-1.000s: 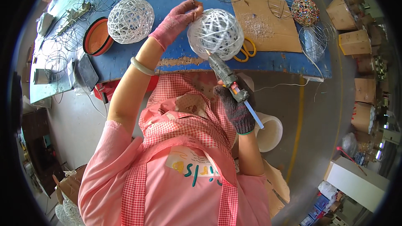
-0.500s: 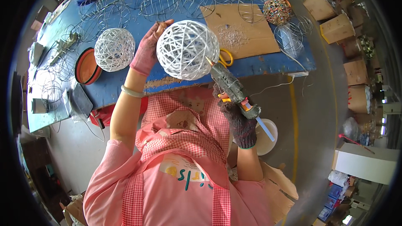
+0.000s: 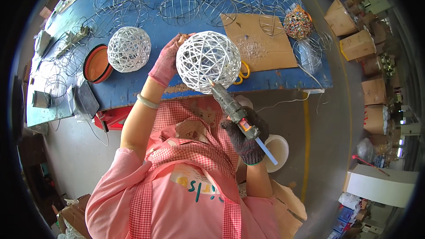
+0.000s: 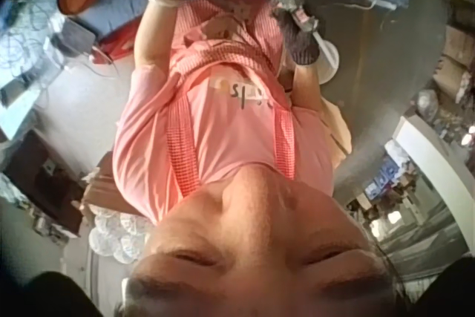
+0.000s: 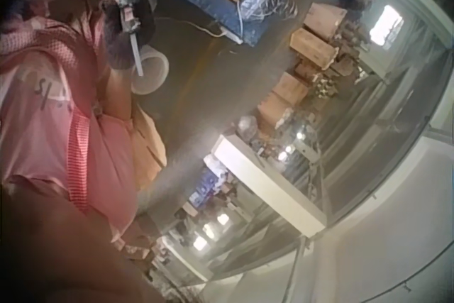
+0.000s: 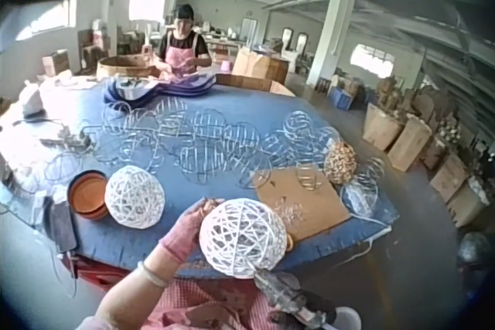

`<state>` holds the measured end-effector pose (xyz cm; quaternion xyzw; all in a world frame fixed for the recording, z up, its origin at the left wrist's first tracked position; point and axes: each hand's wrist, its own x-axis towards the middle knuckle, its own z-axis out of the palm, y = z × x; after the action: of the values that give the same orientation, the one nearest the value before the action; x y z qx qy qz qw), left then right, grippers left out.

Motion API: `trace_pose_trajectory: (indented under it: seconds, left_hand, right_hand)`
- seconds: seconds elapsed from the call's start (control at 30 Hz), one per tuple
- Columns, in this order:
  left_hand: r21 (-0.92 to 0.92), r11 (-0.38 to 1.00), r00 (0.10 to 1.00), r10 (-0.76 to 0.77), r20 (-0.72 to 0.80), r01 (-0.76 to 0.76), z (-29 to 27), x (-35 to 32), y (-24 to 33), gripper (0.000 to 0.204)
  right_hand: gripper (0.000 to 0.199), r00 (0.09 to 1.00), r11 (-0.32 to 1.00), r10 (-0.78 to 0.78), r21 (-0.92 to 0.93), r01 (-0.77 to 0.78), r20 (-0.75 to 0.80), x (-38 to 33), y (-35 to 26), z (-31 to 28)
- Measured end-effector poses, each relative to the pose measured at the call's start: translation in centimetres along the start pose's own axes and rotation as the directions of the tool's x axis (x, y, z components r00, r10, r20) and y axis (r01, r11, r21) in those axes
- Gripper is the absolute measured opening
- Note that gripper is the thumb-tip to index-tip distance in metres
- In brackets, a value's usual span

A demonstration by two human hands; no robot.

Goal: Assembling white decorative string balls by attaching wires and using a hot glue gun.

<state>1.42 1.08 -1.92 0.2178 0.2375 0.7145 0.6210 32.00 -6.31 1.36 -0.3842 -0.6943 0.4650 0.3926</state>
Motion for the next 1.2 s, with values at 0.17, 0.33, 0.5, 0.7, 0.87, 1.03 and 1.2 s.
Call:
trace_pose_trajectory:
  seconds: [0.17, 0.33, 0.5, 0.7, 0.87, 1.03, 1.2]
  left_hand:
    - [-0.015, 1.000, 1.000, -0.009, -0.019, 0.009, 0.0, -0.3, 0.0, 0.031]
    - [-0.014, 1.000, 0.999, -0.023, -0.033, 0.022, -0.2, -0.5, 0.2, 0.030]
    - [-0.024, 1.000, 0.999, 0.012, -0.037, -0.013, -0.8, -0.3, 0.0, 0.030]
    - [-0.008, 1.000, 0.996, -0.009, -0.093, 0.009, -0.6, -0.1, 0.1, 0.028]
    - [-0.025, 1.000, 0.994, -0.010, -0.112, 0.007, -0.2, 0.1, -0.2, 0.027]
    - [-0.053, 0.998, 0.996, 0.011, -0.089, -0.016, -0.7, 0.1, -0.3, 0.025]
    - [-0.072, 0.997, 0.994, 0.021, -0.108, -0.029, -0.5, 0.1, -0.1, 0.025]
  right_hand:
    - [0.027, 0.988, 0.943, -0.152, -0.298, 0.147, 0.009, 0.9, -3.1, 1.1]
    - [0.026, 0.993, 0.956, -0.120, -0.269, 0.116, 0.003, 1.5, -2.9, 1.5]
    - [0.024, 0.981, 0.867, -0.194, -0.463, 0.186, 0.032, 1.7, -3.0, 1.6]
    - [0.030, 0.986, 0.937, -0.161, -0.321, 0.139, -0.041, 1.6, -2.1, 1.6]
    - [0.020, 0.985, 0.893, -0.166, -0.417, 0.169, 0.045, 1.6, -2.0, 1.4]
    - [0.025, 0.987, 0.927, -0.161, -0.342, 0.156, 0.012, 1.8, -2.2, 1.7]
    - [0.021, 0.994, 0.951, -0.095, -0.290, 0.106, 0.051, 0.9, -0.4, 0.7]
